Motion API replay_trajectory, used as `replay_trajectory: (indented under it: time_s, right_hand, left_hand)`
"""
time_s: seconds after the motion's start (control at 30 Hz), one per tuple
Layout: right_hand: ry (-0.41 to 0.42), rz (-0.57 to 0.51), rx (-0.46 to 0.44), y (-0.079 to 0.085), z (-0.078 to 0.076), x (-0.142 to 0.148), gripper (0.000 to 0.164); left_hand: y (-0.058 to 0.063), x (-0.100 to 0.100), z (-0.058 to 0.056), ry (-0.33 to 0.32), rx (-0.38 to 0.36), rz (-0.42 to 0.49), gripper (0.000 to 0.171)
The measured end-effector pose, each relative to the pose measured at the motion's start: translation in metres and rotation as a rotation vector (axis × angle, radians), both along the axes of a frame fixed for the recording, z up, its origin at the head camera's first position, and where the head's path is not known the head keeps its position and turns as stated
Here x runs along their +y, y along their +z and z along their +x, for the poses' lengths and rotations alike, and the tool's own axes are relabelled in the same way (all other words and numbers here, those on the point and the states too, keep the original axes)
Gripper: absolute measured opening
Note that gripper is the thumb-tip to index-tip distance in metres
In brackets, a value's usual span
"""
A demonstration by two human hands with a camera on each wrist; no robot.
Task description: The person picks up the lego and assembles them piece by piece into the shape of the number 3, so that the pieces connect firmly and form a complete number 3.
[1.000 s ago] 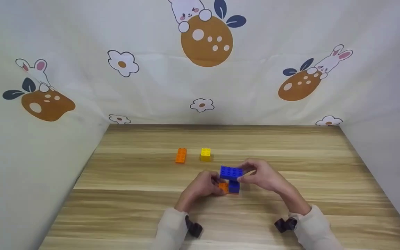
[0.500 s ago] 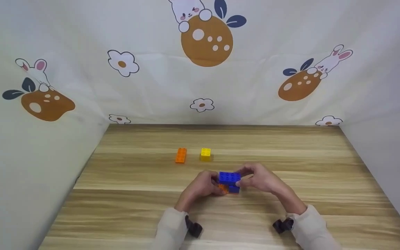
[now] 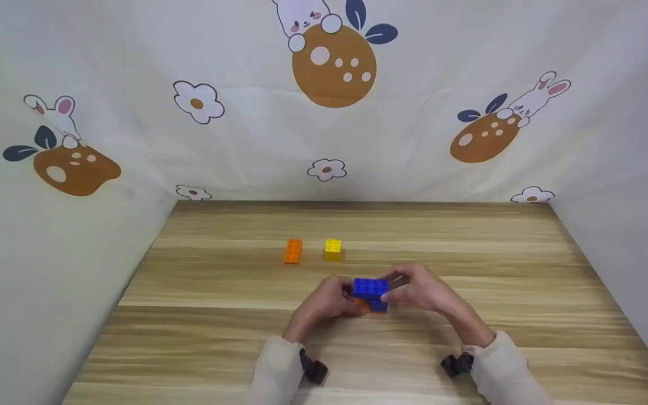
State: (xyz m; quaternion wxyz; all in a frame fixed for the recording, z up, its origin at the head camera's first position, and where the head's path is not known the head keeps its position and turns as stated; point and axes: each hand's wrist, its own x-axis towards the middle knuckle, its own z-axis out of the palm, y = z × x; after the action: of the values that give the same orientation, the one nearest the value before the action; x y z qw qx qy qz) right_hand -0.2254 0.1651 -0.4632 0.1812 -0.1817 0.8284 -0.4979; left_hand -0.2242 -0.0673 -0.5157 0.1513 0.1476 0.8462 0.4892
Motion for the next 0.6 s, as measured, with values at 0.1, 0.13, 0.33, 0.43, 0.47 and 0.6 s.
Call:
replay_trajectory:
  time_s: [0.1,0.13,0.33,0.43,0.47,0.6]
  right_hand:
    - [0.003,-0.005,0.007,-0.0016,0.0006,0.0000,0.039]
    - [0.006,-0.003,0.012,-0.0017,0.0000,-0.0001,0.038]
    - [0.006,0.023,0.054,-0.0016,-0.0002,-0.0003,0.035]
    - [0.010,0.039,0.080,-0.0007,0.0017,-0.0008,0.034]
    - [0.012,0.041,0.089,-0.0003,0.0025,-0.0010,0.033]
    - [0.002,0.046,0.095,0.0003,0.0046,-0.0015,0.033]
  left_hand:
    - [-0.0006,-0.0010,0.0003,-0.017,0.009,0.002,0.025]
    - [-0.0004,-0.0014,0.0004,-0.017,0.005,0.001,0.026]
    - [0.0005,-0.0018,0.0014,-0.012,0.001,-0.011,0.026]
    - [0.0007,-0.0008,0.0018,-0.004,0.010,-0.030,0.025]
    - [0.0007,-0.0005,0.0018,-0.001,0.015,-0.031,0.025]
    - [0.0001,0.0008,0.0023,0.008,0.012,-0.033,0.024]
